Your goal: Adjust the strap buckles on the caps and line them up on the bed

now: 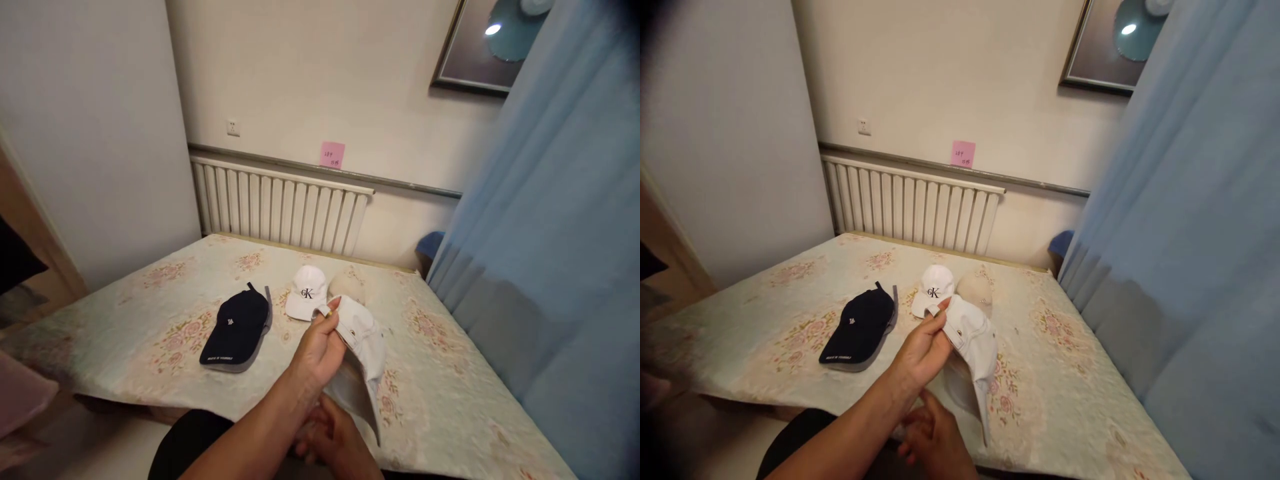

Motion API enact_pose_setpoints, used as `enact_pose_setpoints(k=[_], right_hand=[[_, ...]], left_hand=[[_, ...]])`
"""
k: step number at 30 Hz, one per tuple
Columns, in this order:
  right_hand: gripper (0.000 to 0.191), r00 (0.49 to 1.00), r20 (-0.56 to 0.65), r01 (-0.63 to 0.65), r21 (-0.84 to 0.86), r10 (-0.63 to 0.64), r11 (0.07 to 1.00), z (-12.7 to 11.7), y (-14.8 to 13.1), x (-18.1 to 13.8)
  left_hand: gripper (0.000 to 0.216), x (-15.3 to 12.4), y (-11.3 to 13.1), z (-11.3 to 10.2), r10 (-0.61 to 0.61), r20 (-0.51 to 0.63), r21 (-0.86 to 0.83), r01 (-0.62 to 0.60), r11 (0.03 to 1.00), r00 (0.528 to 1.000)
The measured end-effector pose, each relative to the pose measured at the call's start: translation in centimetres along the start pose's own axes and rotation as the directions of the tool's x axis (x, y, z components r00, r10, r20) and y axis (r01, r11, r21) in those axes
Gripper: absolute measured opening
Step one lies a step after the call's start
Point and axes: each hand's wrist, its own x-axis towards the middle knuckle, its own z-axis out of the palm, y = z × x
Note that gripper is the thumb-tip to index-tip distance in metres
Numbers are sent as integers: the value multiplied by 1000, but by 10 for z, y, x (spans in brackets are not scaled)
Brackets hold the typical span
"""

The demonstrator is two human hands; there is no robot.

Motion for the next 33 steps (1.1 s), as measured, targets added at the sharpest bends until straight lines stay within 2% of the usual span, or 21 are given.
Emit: enact_pose_setpoints(k=[1,3,5,6,10,13,17,19,23,25,27,29,30,32,33], right_hand=[[54,991,-121,61,13,-59,998,-2,3,6],[52,932,-295,234,49,-210,971,-12,3,14],[47,895,-339,353,141,-290,925,-21,-2,18],[43,892,-338,384,222,-299,896,-25,-5,19],[26,932,-306,349,609,-196,712,-27,-15,22],[23,961,-256,262,742,-100,616,-23,-20,30],[23,961,-273,237,723,-46,650,-19,-27,39],[23,950,-307,253,681,-46,687,-17,-31,41],[22,926,-368,293,564,-83,772,-19,-37,40],[21,907,-410,310,507,-92,804,-23,-42,39],[21,886,-452,332,455,-107,826,-29,-47,37],[22,868,-478,348,399,-131,848,-34,-51,36],[23,864,-484,348,375,-139,859,-37,-51,36],[25,858,-496,333,336,-135,881,-40,-50,36],[26,857,-499,318,322,-126,892,-41,-48,36]], left_hand=[[28,-2,-3,-6,-11,1,-2,11,1000,1000],[32,-8,-7,-20,-33,-11,7,33,999,999],[34,-13,-9,-33,-54,-32,24,55,998,998],[34,-15,-9,-38,-64,-39,33,65,997,997],[28,-22,-10,-53,-25,-17,39,26,999,1000],[25,-25,-11,-57,1,17,62,-2,998,1000],[28,-28,-8,-60,39,13,162,-41,986,999],[29,-30,-5,-63,60,-40,212,-51,976,997],[31,-43,-3,-74,-19,-219,340,94,936,976],[32,-55,-2,-82,-60,-250,483,178,858,966],[25,-67,1,-88,-38,-217,679,178,713,976],[19,-77,6,-89,111,-143,833,59,550,984],[17,-80,9,-87,214,-86,887,-23,461,973],[13,-82,13,-82,387,49,943,-170,285,921],[11,-80,14,-80,434,110,952,-220,212,894]])
